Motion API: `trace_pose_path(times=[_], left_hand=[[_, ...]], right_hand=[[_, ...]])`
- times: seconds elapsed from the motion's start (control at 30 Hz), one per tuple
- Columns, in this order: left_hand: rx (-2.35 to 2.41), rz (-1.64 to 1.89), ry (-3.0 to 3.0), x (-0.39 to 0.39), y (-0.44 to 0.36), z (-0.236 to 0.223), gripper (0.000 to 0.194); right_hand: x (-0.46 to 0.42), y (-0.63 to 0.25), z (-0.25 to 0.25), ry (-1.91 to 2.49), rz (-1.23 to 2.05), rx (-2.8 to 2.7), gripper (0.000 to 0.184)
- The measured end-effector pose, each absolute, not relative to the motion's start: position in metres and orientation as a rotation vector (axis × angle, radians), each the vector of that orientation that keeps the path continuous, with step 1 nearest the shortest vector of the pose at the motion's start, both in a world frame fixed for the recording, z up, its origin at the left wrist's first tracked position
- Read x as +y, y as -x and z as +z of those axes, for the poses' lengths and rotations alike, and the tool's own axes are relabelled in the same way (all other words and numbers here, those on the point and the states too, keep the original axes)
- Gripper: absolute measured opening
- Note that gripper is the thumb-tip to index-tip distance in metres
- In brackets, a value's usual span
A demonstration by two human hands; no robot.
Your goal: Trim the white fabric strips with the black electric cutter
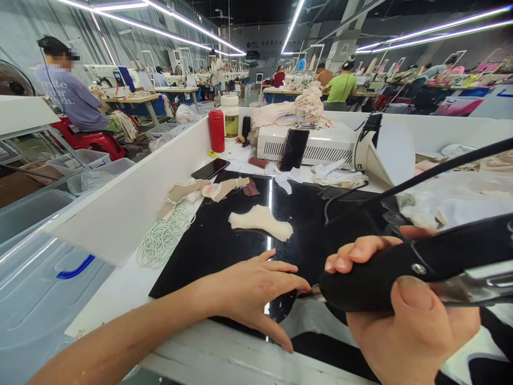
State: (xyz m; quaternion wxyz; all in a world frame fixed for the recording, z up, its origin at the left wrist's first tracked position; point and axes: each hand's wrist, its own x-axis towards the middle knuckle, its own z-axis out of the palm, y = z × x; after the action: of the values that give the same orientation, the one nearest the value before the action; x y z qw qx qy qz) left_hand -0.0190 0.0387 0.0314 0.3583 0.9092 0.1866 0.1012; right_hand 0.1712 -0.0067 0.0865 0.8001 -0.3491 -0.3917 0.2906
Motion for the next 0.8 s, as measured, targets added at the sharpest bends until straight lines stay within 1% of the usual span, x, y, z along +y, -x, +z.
trace_pose_path(times=[0.17,0.33,0.63,0.8], left_hand=[[0.482,0.247,-2.350,0.039,0.021,0.032,0.092],[0.476,0.243,-2.328,0.039,0.020,0.033,0.096],[0.498,0.239,-2.311,0.037,0.020,0.032,0.099],[0.507,0.257,-2.362,0.034,0.021,0.028,0.100]], right_hand=[[-0.009,-0.170,0.085,0.739,0.644,-0.851,0.054],[-0.010,-0.170,0.087,0.724,0.638,-0.875,0.046],[-0.018,-0.168,0.085,0.685,0.700,-0.843,0.055],[-0.022,-0.165,0.083,0.716,0.704,-0.866,0.051]])
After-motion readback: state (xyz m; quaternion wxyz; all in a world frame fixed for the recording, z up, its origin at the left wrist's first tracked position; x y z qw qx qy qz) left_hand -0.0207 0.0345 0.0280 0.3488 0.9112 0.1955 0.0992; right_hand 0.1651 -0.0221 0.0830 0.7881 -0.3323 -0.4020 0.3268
